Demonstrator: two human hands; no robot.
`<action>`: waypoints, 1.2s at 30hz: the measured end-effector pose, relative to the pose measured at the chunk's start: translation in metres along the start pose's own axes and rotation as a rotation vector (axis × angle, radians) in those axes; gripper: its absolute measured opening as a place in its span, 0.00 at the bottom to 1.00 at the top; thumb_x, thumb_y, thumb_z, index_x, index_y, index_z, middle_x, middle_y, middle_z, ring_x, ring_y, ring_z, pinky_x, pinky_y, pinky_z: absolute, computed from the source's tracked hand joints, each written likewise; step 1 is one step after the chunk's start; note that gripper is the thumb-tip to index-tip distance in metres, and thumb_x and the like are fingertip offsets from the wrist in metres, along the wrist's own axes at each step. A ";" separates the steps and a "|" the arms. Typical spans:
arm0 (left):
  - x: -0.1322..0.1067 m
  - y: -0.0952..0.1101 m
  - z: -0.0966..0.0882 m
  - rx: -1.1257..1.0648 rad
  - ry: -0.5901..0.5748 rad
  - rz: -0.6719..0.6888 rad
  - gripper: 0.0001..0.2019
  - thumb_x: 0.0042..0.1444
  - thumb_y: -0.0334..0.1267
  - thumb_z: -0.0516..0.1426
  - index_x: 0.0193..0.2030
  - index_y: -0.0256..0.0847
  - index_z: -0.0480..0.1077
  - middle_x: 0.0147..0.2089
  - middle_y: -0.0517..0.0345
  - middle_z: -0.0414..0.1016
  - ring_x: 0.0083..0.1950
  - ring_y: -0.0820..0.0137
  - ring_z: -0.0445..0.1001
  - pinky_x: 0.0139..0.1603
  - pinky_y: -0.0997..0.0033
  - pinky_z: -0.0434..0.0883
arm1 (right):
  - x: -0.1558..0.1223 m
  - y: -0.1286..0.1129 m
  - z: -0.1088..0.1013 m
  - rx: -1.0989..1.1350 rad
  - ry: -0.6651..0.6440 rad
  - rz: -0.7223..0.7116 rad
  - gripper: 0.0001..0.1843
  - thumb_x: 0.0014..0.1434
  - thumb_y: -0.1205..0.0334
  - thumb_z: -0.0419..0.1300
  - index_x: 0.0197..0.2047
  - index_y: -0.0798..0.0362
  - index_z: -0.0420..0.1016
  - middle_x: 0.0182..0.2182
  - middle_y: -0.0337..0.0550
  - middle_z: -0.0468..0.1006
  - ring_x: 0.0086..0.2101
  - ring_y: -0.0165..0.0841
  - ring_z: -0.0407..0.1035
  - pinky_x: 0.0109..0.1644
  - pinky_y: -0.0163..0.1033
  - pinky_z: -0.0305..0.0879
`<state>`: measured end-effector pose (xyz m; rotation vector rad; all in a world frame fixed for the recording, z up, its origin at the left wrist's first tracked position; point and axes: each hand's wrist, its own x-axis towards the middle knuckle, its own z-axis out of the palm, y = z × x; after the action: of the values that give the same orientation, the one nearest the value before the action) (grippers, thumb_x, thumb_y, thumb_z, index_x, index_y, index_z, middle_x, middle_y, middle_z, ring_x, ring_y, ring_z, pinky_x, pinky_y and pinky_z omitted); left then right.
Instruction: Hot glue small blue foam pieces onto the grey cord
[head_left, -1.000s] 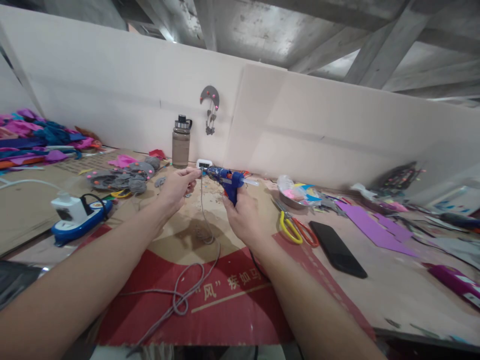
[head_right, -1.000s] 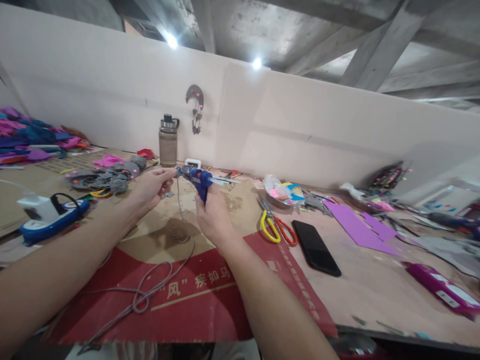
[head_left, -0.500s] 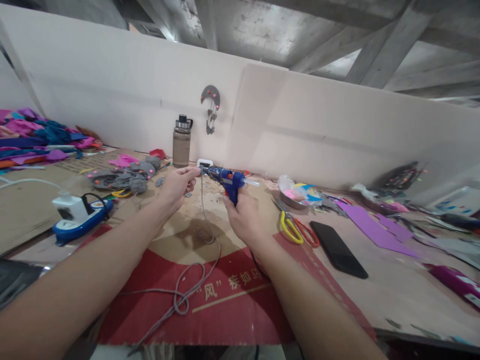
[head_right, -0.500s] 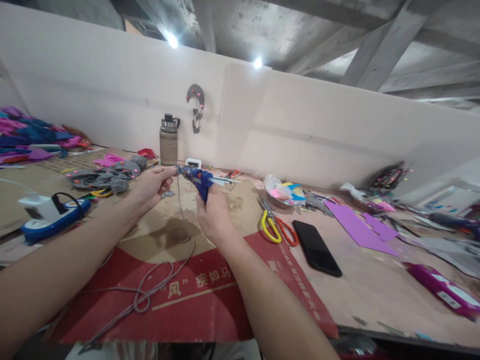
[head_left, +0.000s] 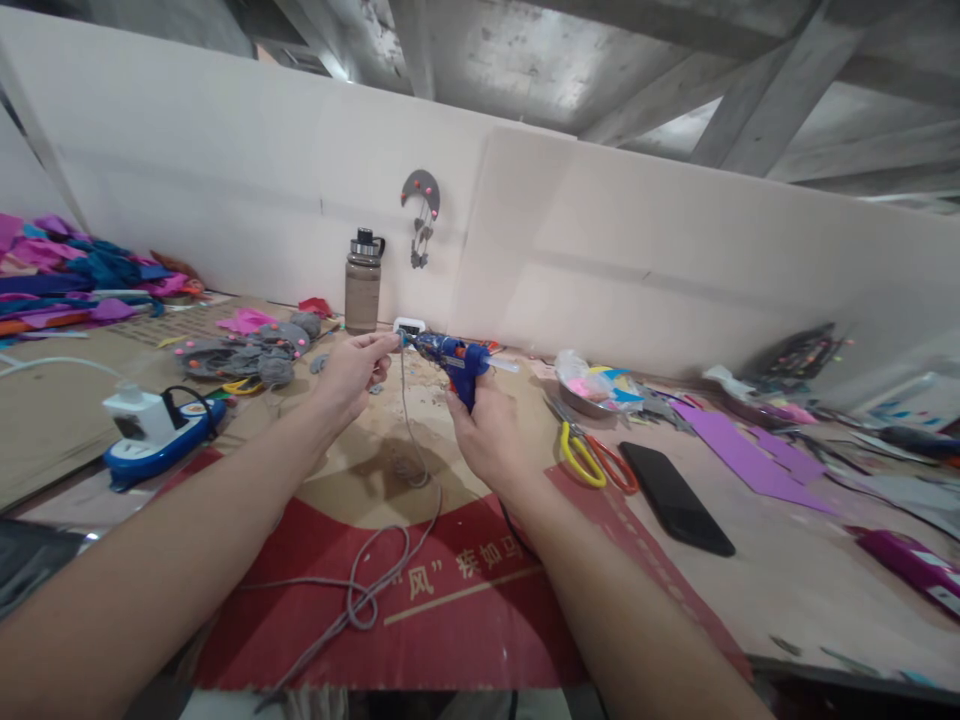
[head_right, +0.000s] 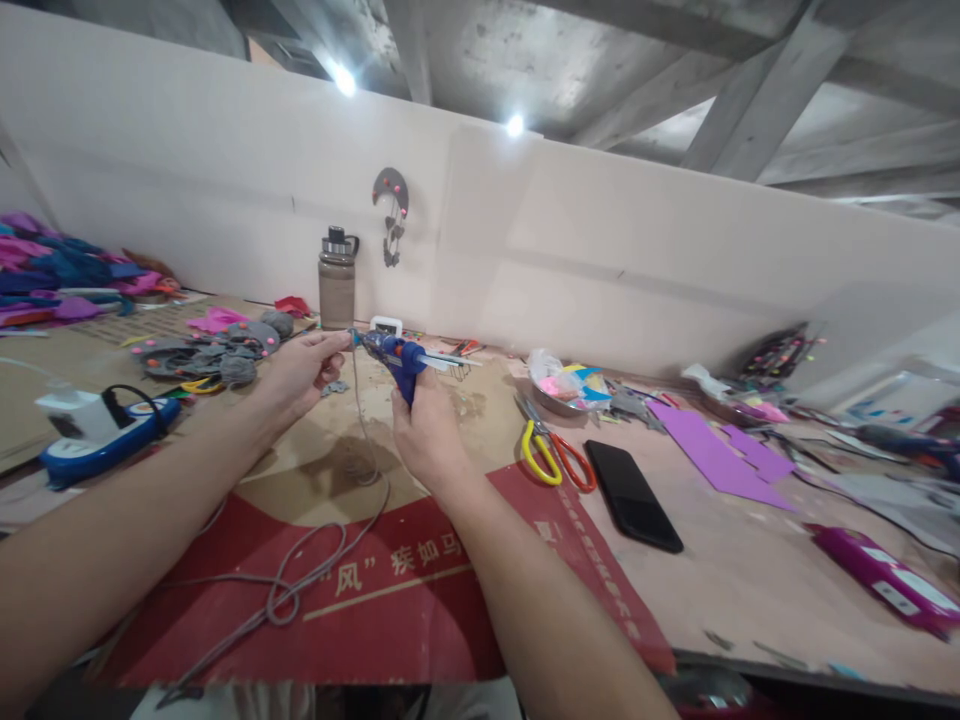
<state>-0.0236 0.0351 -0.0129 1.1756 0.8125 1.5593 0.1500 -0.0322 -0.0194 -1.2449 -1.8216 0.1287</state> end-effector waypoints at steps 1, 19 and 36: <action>0.000 0.000 0.000 0.007 -0.005 0.000 0.10 0.41 0.38 0.64 0.27 0.33 0.71 0.22 0.61 0.63 0.18 0.83 0.55 0.14 0.81 0.46 | 0.000 0.000 0.000 0.002 0.001 0.000 0.16 0.56 0.59 0.49 0.48 0.55 0.63 0.35 0.51 0.73 0.38 0.41 0.68 0.39 0.42 0.62; -0.002 0.000 0.003 0.053 -0.009 0.013 0.11 0.40 0.39 0.63 0.24 0.34 0.69 0.22 0.62 0.63 0.18 0.83 0.54 0.15 0.80 0.46 | 0.000 -0.003 -0.001 -0.071 0.005 0.001 0.13 0.57 0.61 0.49 0.44 0.57 0.64 0.34 0.53 0.74 0.37 0.41 0.69 0.37 0.42 0.62; 0.000 0.003 0.000 -0.015 0.031 -0.018 0.10 0.40 0.38 0.64 0.26 0.34 0.69 0.19 0.64 0.60 0.18 0.83 0.55 0.14 0.82 0.48 | 0.001 0.000 0.000 0.080 0.016 0.025 0.14 0.55 0.61 0.51 0.45 0.54 0.64 0.31 0.49 0.73 0.35 0.40 0.68 0.37 0.43 0.61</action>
<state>-0.0240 0.0339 -0.0104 1.1328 0.8285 1.5703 0.1497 -0.0319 -0.0189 -1.2100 -1.7705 0.2037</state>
